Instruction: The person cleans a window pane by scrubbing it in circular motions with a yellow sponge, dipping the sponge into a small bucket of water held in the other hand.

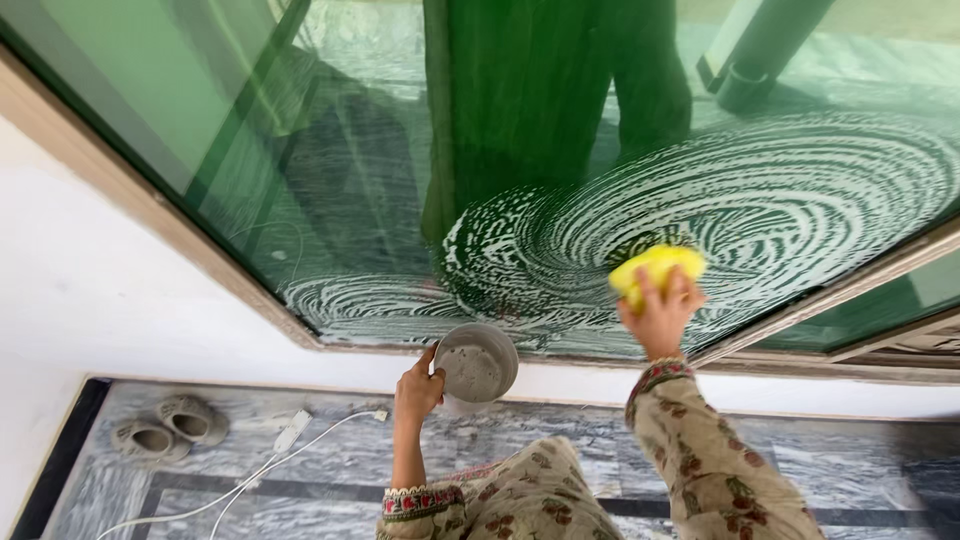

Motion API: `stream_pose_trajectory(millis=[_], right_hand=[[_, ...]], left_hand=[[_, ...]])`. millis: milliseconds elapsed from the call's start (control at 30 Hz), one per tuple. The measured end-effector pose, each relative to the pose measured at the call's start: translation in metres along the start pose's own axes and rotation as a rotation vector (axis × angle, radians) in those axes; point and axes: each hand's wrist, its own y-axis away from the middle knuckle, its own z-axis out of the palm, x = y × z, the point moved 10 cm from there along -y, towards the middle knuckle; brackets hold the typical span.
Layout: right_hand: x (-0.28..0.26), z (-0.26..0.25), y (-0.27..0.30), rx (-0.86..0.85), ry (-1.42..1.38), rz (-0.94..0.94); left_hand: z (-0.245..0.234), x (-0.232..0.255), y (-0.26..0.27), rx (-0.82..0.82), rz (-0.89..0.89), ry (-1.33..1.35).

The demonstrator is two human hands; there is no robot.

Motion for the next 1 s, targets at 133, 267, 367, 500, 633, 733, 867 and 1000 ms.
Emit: stream_pose_trajectory(millis=[133,267,367,500,633,733,867,1000], right_hand=[[-0.013,-0.019,-0.082,0.091,-0.157,0.103],[-0.137,-0.012,-0.119,0.027,-0.202,0.03],[-0.275,0.025,-0.105,-0.022,-0.021,-0.219],[-0.385,0.091,-0.03,-0.267,-0.035,-0.434],[-0.345,0.146,0.056,-0.5,0.16,-0.416],[-0.257,0.13,0.064,-0.491,0.131,-0.128],[-0.201,0.052,-0.018,-0.067,0.035,0.31],[-0.278,0.023,-0.119,0.207,-0.031,0.318]], left_hand=[[-0.036,-0.014,-0.001,0.017,0.014,-0.006],[-0.067,-0.023,-0.012,-0.012,0.039,0.037],[-0.096,-0.029,-0.02,-0.061,0.07,0.016],[-0.15,-0.034,-0.041,-0.122,0.103,-0.074],[-0.197,-0.052,-0.062,-0.129,0.089,-0.107],[-0.222,-0.071,-0.072,-0.112,0.117,-0.103],[-0.245,-0.103,-0.083,-0.101,0.083,-0.032],[-0.26,-0.125,-0.085,-0.096,0.124,-0.031]])
